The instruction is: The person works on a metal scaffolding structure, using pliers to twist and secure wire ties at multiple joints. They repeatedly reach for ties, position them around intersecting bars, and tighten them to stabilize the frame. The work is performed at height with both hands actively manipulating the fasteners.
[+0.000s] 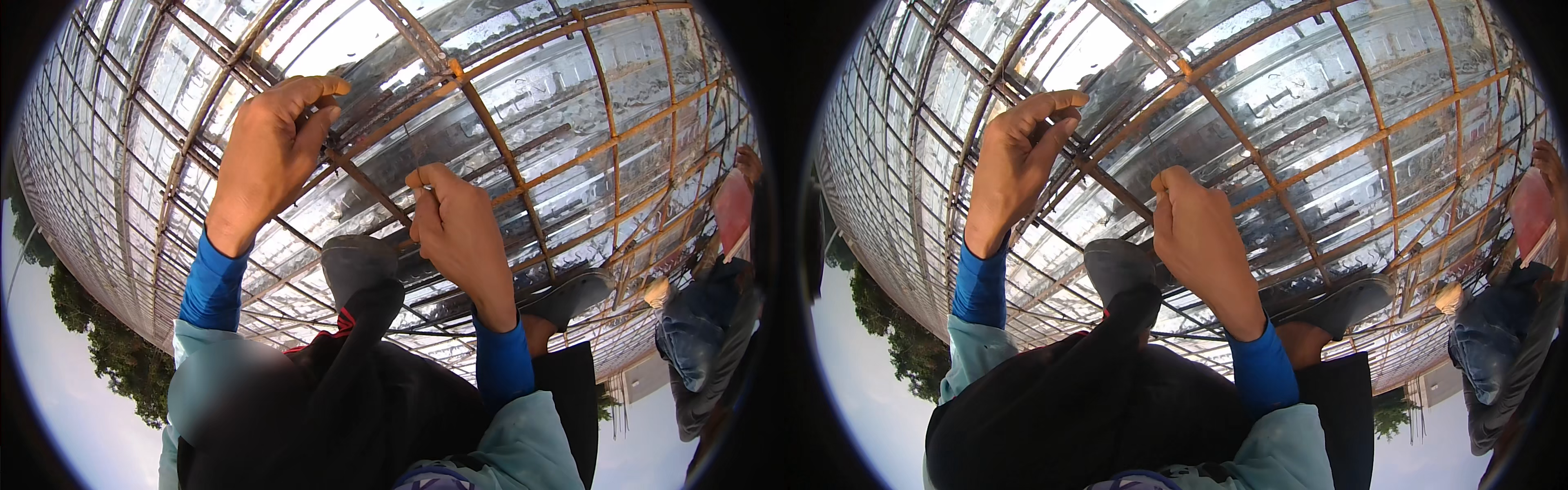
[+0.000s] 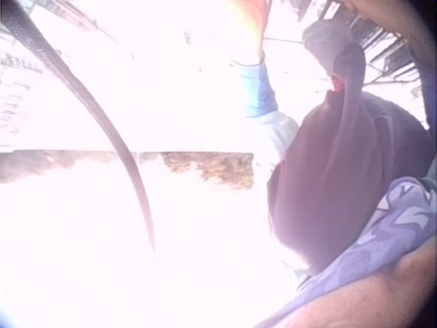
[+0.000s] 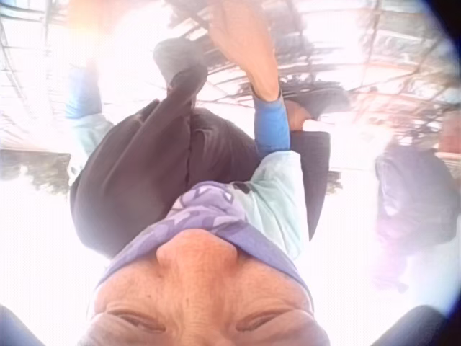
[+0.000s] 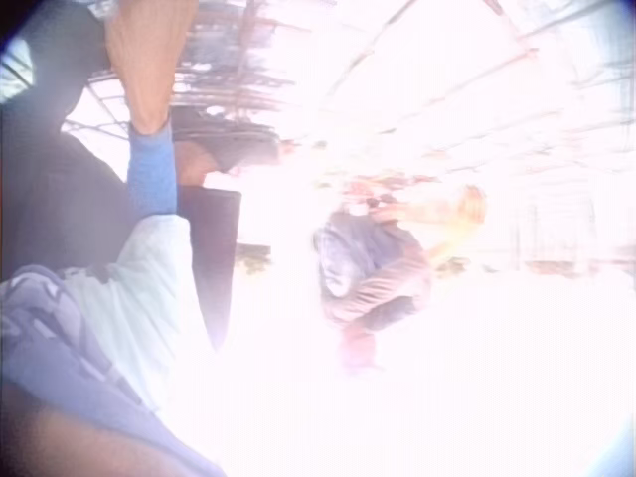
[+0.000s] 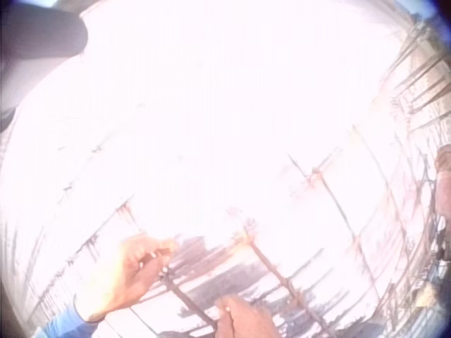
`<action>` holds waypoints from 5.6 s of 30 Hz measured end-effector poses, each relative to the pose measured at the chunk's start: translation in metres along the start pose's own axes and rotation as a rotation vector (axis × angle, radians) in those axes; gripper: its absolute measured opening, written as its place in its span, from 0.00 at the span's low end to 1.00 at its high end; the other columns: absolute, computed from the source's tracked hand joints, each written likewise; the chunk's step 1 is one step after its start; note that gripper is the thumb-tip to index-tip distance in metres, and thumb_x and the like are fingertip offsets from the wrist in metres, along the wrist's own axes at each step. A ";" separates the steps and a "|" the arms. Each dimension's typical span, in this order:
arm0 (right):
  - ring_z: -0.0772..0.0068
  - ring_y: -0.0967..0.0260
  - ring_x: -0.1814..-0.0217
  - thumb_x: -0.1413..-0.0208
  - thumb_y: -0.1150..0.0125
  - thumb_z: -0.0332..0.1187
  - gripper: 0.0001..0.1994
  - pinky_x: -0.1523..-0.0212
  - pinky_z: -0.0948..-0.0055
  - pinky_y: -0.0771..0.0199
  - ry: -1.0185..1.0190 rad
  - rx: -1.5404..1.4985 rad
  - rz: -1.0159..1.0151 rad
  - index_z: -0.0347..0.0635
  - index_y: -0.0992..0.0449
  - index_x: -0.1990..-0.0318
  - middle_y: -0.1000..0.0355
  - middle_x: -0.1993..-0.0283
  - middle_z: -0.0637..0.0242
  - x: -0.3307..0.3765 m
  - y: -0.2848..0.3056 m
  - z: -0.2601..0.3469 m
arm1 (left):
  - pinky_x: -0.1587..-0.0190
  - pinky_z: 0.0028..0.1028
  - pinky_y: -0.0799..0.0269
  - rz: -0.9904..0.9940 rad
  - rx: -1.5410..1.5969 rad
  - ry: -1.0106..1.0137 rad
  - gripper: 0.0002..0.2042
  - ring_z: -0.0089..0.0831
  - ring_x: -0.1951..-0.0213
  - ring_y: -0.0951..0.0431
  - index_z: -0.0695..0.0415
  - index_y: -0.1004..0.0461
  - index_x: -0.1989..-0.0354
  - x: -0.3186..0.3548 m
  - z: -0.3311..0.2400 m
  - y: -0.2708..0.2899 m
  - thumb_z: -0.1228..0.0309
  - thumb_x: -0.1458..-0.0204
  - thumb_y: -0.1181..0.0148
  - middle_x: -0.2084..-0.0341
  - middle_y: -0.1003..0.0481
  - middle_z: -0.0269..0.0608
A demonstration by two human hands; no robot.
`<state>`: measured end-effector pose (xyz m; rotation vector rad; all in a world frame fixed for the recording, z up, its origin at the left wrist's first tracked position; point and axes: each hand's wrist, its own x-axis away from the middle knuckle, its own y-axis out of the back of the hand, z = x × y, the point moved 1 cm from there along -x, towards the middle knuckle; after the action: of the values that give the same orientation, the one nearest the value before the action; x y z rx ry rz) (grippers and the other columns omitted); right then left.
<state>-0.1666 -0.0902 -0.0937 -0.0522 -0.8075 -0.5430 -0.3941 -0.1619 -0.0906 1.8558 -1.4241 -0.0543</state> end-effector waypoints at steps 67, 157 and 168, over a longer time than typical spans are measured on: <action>0.33 0.22 0.64 0.33 0.44 0.26 0.07 0.64 0.44 0.27 0.314 0.046 -0.296 0.30 0.22 0.59 0.21 0.68 0.40 -0.043 -0.025 0.000 | 0.72 0.19 0.31 -0.170 0.632 0.163 0.06 0.15 0.74 0.26 0.63 0.16 0.59 0.003 0.006 -0.042 0.73 0.36 0.31 0.72 0.17 0.32; 0.89 0.39 0.86 0.30 0.36 0.35 0.12 0.88 0.85 0.48 -0.158 -0.629 0.036 0.31 0.17 0.55 0.28 0.80 0.73 -0.037 0.010 0.006 | 0.64 0.26 0.22 -0.148 0.338 -0.191 0.05 0.24 0.68 0.17 0.60 0.13 0.58 -0.011 0.008 -0.048 0.74 0.41 0.27 0.69 0.14 0.39; 0.85 0.40 0.84 0.30 0.39 0.30 0.11 0.83 0.78 0.44 -0.048 -0.657 -0.054 0.26 0.20 0.57 0.28 0.79 0.67 -0.024 -0.012 0.008 | 0.62 0.22 0.23 -0.043 0.529 -0.005 0.08 0.18 0.66 0.19 0.65 0.14 0.54 -0.009 0.011 -0.037 0.74 0.37 0.30 0.67 0.14 0.38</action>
<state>-0.1912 -0.0878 -0.1064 -0.6504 -0.6497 -0.8432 -0.3723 -0.1579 -0.1238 2.3090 -1.4994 0.3264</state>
